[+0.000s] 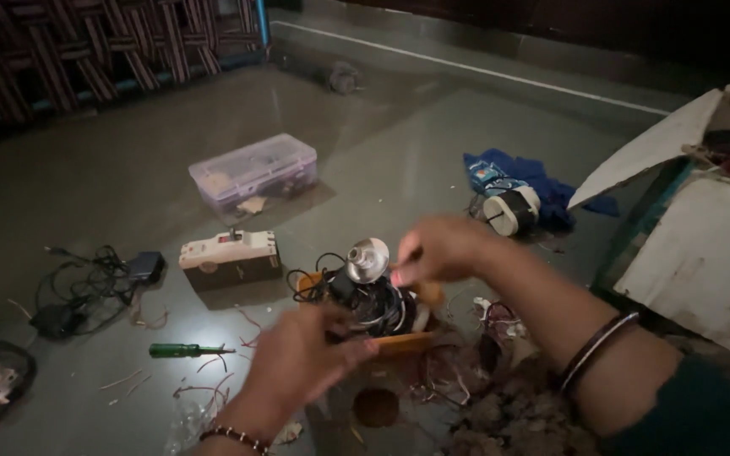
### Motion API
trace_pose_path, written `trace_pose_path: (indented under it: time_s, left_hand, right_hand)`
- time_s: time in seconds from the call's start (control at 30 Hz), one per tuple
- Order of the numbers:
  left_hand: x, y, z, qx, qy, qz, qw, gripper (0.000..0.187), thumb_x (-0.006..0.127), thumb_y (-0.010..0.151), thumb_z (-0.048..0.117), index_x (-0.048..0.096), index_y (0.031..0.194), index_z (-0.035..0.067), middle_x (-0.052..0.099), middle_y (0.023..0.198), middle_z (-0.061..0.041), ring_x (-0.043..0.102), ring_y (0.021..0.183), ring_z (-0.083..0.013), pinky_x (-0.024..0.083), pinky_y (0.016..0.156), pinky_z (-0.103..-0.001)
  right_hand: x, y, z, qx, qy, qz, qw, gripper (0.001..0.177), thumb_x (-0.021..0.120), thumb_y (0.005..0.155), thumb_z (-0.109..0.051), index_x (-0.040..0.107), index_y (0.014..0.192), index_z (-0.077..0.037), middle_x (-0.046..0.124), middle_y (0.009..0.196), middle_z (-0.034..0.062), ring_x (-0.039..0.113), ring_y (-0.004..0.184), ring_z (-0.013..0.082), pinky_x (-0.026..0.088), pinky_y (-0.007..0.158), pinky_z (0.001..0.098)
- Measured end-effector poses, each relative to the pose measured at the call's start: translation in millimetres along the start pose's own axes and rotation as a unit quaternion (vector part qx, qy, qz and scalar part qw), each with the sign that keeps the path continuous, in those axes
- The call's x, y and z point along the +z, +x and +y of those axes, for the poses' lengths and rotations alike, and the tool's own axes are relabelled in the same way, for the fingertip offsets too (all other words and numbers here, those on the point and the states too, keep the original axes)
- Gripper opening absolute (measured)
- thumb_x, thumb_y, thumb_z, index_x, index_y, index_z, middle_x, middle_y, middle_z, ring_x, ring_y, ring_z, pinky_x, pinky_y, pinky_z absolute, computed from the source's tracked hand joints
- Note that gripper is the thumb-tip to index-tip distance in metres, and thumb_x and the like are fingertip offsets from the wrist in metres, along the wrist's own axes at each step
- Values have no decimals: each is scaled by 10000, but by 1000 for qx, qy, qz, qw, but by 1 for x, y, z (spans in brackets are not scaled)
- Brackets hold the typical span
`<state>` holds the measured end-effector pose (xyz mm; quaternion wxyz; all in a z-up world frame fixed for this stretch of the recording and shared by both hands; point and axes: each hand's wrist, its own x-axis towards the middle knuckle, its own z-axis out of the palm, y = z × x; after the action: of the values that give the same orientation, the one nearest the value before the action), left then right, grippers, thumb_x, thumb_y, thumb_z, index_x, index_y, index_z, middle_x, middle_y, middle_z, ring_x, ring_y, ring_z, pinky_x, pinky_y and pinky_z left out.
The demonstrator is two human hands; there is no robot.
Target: The person gathers and untangles various cables on the floor, including a black power adapter cable, a red wire bundle, and a white extension cord. They coil each cable and place them into a small orange container or a larger white box.
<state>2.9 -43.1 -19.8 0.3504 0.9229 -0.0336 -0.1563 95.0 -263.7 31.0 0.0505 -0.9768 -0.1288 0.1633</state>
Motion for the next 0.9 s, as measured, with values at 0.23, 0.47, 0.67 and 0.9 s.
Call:
trace_pose_path:
  time_s: [0.23,0.47,0.67,0.9]
  left_hand:
    - [-2,40,-27,29,3,330,943,801,901,671,403,598,1357,123,601,1268,-217,584,1177,-377,476,969,-402]
    - [-5,45,-26,-72,-375,17,924,813,730,763,576,552,1390,90,621,1394,-146,619,1323,-269,468,1088,-401]
    - [-24,35,-22,-65,-525,-40,848,911,568,769,749,561,1441,133,619,1468,-95,555,1354,-288,423,1106,-514]
    - [-40,52,-34,77,-560,101,819,947,492,856,750,344,1531,103,350,1628,-64,269,1501,-203,195,1183,-419]
  right_hand:
    - [12,57,35,70,41,116,990,1012,665,791,-800,470,1507,-112,510,1499,231,522,1359,401,437,1121,498]
    - [32,65,5,207,329,-104,915,1062,233,823,-883,373,1576,-148,433,1541,311,510,1362,527,466,1070,688]
    - [32,62,-8,197,344,-63,916,1026,253,834,-876,495,1504,-139,549,1485,264,580,1236,444,494,999,630]
    - [14,45,-27,93,533,72,838,962,478,859,-762,657,1311,69,600,1234,153,694,633,249,553,540,431]
